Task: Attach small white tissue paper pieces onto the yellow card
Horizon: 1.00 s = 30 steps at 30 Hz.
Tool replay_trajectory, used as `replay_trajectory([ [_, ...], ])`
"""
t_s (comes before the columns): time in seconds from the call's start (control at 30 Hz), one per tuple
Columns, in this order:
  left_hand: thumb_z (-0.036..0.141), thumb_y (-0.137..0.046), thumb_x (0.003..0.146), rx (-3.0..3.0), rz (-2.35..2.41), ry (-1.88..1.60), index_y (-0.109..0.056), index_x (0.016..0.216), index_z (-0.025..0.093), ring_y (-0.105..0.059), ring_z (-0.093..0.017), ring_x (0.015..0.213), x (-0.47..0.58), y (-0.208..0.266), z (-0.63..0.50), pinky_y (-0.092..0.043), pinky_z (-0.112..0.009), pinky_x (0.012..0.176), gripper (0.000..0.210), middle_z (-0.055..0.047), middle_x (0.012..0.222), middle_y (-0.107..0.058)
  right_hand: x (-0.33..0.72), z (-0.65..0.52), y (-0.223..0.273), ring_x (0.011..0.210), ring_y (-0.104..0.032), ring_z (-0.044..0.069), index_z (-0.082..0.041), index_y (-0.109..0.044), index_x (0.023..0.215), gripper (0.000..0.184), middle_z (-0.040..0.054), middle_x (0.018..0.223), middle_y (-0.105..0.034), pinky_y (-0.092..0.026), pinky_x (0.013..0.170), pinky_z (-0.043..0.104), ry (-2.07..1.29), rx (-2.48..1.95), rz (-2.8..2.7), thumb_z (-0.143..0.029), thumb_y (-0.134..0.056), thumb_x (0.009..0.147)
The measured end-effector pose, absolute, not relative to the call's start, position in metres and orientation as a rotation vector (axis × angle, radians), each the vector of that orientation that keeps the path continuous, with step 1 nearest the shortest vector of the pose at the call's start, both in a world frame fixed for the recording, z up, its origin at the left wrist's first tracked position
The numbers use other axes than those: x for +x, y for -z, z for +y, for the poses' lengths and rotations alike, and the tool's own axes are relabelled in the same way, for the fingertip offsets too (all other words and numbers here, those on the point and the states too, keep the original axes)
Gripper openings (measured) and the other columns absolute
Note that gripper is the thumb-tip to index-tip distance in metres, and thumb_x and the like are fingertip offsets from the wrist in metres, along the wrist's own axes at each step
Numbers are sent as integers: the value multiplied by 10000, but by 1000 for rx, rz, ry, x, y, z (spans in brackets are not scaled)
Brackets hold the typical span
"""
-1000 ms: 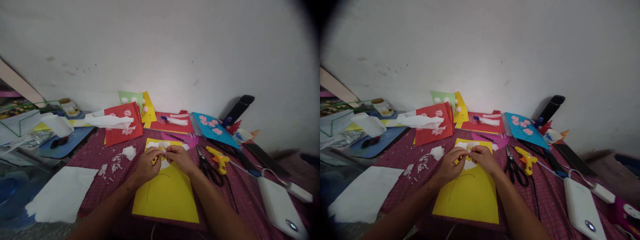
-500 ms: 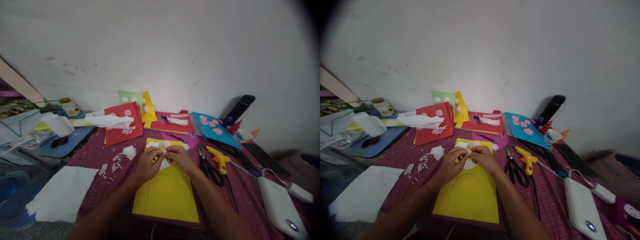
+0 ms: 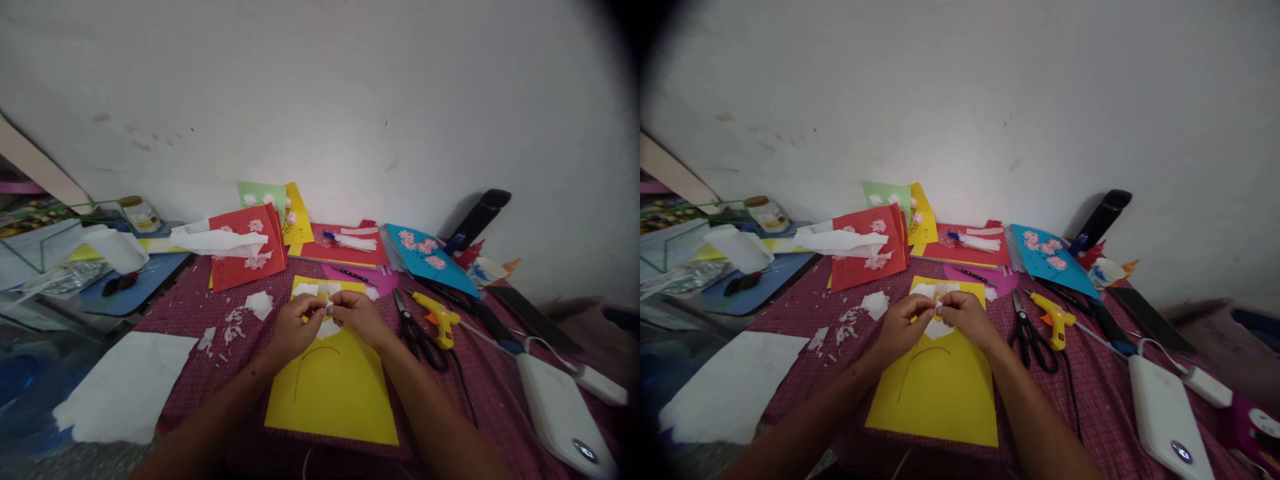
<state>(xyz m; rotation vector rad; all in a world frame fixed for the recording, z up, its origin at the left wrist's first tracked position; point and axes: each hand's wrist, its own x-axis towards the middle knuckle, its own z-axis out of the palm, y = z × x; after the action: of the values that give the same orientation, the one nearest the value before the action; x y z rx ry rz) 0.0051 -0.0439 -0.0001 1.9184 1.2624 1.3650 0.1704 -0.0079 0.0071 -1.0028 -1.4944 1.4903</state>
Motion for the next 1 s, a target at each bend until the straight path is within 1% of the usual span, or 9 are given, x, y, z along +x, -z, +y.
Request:
replay_trajectory([
  [0.17,195,-536,836,1848,1249,-1363,-625,836,184,-583,-132,751,5,3,-41,-463,-251,704,89,-19,811,-636,172,-9,-10,503,-484,96,-163,-671,754,92,-18,579,-576,-365,510,227,-1522,-957,-1534,-227,-613,722],
  [0.33,166,-538,826,1864,1222,-1360,-615,820,177,-572,-128,748,5,1,-43,-455,-248,706,78,-18,808,-622,173,-10,-14,505,-501,107,-147,-676,680,268,14,554,-581,-371,517,237,-1531,-963,-1540,-343,-557,818],
  [0.47,162,-536,830,1883,1211,-1357,-615,822,176,-568,-129,751,5,-2,-44,-450,-249,702,81,-20,804,-618,174,-9,-12,496,-498,103,-143,-674,681,289,14,551,-588,-368,512,235,-1557,-959,-1523,-379,-578,818],
  [0.63,165,-542,832,1890,1199,-1369,-627,848,175,-573,-131,763,5,-2,-44,-452,-251,707,86,-24,818,-621,174,-9,-12,494,-497,95,-141,-666,679,254,6,554,-584,-361,508,229,-1559,-942,-1522,-355,-613,805],
  [0.87,162,-536,838,1883,1182,-1361,-614,842,172,-568,-132,768,4,0,-43,-449,-255,719,79,-25,822,-616,175,-8,-11,493,-503,95,-125,-675,700,305,16,551,-585,-368,509,228,-1581,-896,-1513,-384,-590,836],
  [1.0,174,-535,842,1891,1183,-1366,-611,824,173,-562,-133,757,4,-1,-43,-449,-255,716,78,-25,807,-610,175,-8,-11,489,-499,91,-127,-674,702,299,14,551,-587,-362,503,224,-1584,-897,-1505,-381,-593,837],
])
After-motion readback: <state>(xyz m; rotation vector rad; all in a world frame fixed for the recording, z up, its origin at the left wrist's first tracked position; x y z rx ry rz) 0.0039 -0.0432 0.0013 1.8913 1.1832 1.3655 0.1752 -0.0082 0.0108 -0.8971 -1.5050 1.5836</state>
